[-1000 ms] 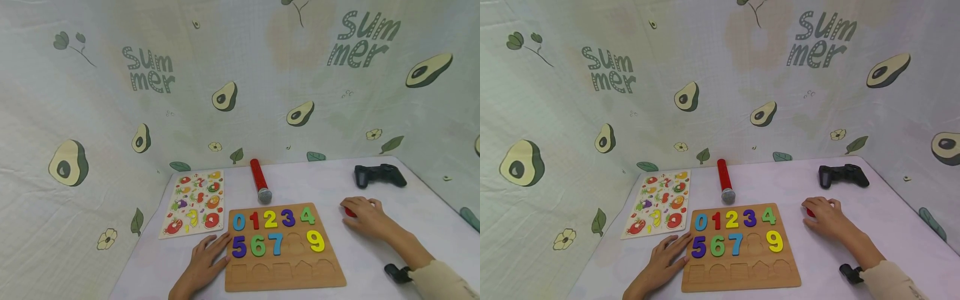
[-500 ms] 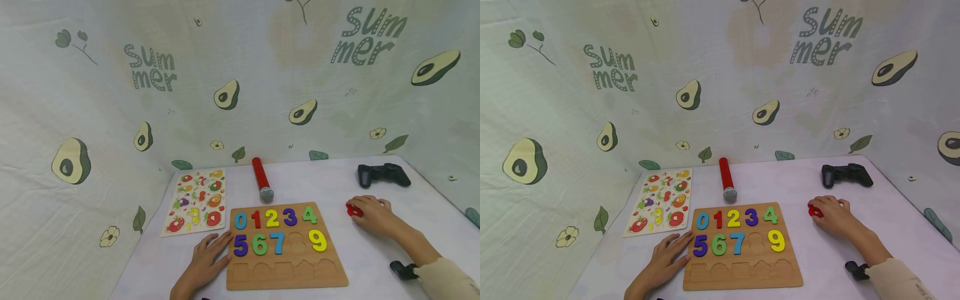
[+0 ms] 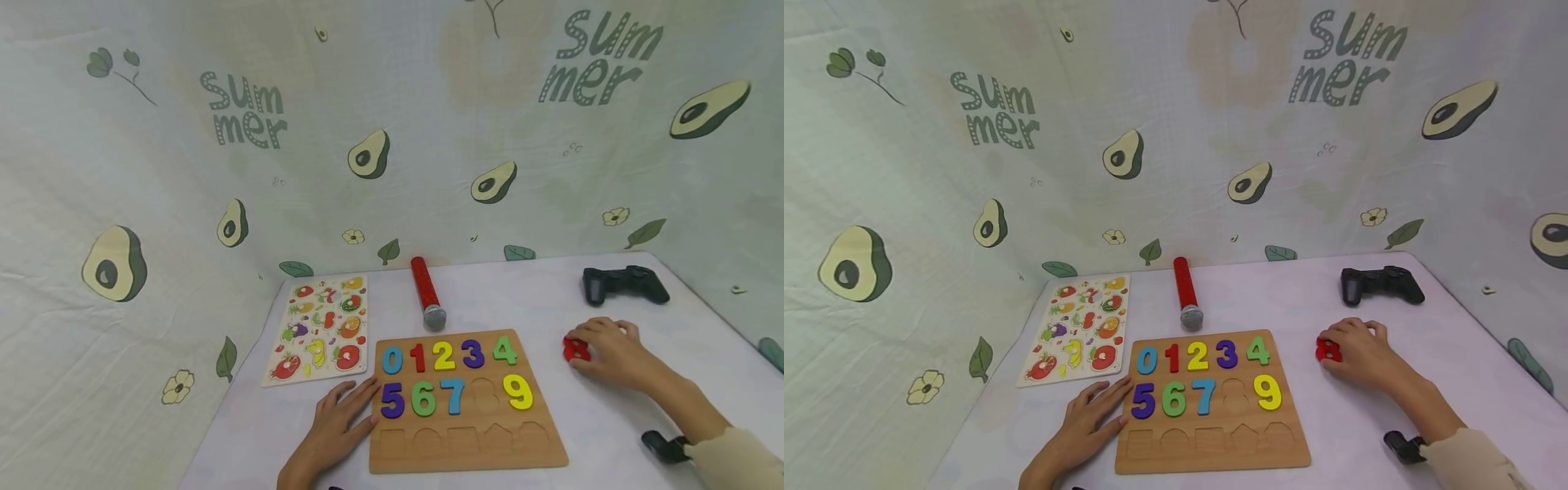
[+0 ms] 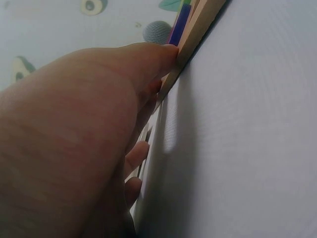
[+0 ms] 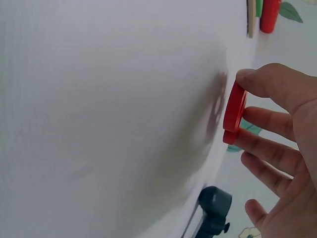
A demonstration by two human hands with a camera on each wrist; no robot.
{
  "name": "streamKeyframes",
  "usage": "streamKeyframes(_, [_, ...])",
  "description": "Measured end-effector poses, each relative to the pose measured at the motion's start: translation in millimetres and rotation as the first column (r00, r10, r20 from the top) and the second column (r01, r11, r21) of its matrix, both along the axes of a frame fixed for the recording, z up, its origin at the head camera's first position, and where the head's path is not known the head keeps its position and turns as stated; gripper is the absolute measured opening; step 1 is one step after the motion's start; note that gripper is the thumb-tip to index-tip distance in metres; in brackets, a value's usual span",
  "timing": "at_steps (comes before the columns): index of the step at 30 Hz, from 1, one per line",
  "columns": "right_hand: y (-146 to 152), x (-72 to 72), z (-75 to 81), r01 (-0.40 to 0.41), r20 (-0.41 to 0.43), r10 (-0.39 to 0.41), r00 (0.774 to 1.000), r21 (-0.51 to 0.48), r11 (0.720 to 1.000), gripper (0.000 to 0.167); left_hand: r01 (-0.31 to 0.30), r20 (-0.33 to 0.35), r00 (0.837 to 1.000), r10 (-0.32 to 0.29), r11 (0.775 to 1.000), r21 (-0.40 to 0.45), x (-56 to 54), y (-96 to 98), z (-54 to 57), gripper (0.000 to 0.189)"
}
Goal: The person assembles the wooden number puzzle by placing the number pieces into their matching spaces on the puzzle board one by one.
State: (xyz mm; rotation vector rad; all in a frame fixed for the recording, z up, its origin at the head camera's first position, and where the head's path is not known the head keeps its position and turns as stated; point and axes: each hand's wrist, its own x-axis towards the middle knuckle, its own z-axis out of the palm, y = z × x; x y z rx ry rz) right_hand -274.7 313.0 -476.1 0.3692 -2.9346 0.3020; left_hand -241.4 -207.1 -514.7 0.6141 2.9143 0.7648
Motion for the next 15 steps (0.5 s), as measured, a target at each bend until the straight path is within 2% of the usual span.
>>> streamKeyframes(7, [-14, 7.1, 8.8, -0.046, -0.053, 0.045, 0.998, -0.018, 0.999, 0.045, 0.005, 0.004, 1.0, -0.005, 1.0, 0.005, 0.1, -1.4, -1.6, 0.06])
streamKeyframes(15, [-29, 16.0, 15.6, -0.069, -0.069, 0.067, 0.995, -0.029, 0.997, 0.044, 0.004, 0.019, 1.0, -0.004, 1.0, 0.016, 2.1, -0.8, 0.6, 0.06])
